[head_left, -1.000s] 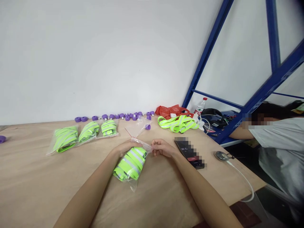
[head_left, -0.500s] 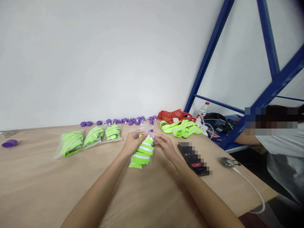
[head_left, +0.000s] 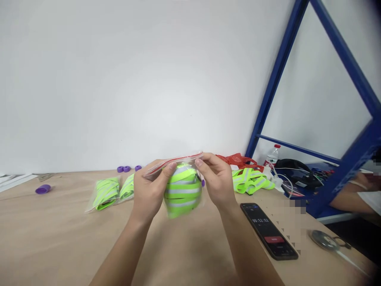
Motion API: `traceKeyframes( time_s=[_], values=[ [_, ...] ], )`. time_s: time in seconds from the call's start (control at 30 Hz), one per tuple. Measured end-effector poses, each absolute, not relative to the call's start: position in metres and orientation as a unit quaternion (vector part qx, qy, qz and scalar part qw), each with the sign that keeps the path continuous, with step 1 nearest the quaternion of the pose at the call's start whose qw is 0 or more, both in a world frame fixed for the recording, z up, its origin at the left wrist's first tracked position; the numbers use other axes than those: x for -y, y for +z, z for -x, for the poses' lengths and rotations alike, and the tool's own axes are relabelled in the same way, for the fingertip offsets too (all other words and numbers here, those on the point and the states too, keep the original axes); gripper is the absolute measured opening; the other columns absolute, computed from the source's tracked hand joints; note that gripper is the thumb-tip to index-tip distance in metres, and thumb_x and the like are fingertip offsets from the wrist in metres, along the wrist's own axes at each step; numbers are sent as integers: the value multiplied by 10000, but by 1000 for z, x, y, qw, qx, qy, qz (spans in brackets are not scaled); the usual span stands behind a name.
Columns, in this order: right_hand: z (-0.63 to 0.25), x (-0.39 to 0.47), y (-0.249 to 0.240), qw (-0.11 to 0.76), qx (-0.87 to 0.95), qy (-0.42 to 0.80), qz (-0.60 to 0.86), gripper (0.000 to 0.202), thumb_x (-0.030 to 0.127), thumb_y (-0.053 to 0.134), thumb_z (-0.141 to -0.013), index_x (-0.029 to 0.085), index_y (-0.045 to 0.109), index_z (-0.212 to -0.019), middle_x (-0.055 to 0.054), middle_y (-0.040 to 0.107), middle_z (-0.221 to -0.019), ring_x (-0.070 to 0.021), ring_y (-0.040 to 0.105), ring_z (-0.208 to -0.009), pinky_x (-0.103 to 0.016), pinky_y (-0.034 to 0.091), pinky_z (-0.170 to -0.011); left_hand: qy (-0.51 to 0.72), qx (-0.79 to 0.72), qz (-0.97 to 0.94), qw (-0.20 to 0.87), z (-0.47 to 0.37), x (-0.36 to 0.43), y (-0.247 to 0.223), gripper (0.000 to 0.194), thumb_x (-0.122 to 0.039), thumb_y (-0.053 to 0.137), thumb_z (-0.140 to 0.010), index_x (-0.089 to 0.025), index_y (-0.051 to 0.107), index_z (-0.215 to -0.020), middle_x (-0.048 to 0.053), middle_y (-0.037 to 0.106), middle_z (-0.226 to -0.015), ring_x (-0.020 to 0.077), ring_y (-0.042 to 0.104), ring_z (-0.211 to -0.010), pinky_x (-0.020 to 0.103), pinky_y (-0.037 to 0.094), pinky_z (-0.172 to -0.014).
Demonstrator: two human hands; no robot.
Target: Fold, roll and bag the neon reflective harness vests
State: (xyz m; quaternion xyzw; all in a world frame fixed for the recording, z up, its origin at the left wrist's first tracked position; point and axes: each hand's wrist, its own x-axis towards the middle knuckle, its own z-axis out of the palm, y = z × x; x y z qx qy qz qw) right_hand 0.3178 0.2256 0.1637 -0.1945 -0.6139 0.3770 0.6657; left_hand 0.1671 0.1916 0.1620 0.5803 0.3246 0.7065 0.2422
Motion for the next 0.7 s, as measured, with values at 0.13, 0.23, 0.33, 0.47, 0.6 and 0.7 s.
traceKeyframes(
  time_s=[0.13, 0.23, 0.33, 0.47, 0.6, 0.7],
  values=[
    [-309, -231, 156, 670, 604, 386, 193, 264, 454, 720, -842, 205, 688, -760, 0, 663, -710, -142, 583, -651, -266, 491, -602, 697, -326, -594, 233, -164, -192, 162, 162, -310, 705, -882, -185, 802, -920, 53, 778, -943, 208, 697, -863, 256, 540, -724],
    [-308, -242, 148, 689, 576, 395, 192, 265, 460, 741, -820, 207, 689, -759, -8, 675, -727, -151, 592, -671, -277, 500, -628, 676, -327, -606, 262, -164, -198, 160, 176, -323, 698, -887, -186, 798, -932, 58, 765, -917, 210, 680, -873, 258, 531, -733],
    [-308, -247, 143, 707, 544, 403, 203, 274, 474, 758, -793, 209, 690, -784, -19, 692, -785, -169, 613, -730, -295, 511, -674, 660, -303, -597, 341, -165, -204, 158, 242, -371, 697, -877, -172, 794, -976, 91, 761, -958, 259, 682, -932, 314, 547, -786],
    [-307, -243, 145, 708, 535, 416, 198, 251, 454, 747, -804, 209, 693, -802, -18, 670, -773, -166, 595, -717, -290, 493, -657, 688, -291, -544, 381, -167, -210, 153, 285, -408, 742, -824, -152, 772, -945, 110, 751, -950, 272, 684, -910, 335, 556, -766],
    [-302, -237, 146, 720, 518, 425, 182, 241, 431, 718, -832, 206, 660, -767, -7, 622, -714, -142, 539, -645, -267, 447, -592, 724, -300, -484, 389, -169, -213, 146, 244, -388, 809, -773, -192, 669, -807, 1, 673, -712, 144, 598, -635, 226, 474, -566],
    [-299, -236, 143, 744, 493, 411, 189, 258, 456, 671, -862, 204, 661, -811, 0, 588, -688, -129, 495, -604, -258, 419, -558, 743, -299, -470, 370, -174, -212, 144, 286, -379, 795, -793, -188, 593, -726, -32, 607, -642, 108, 527, -566, 202, 417, -526]
  ],
)
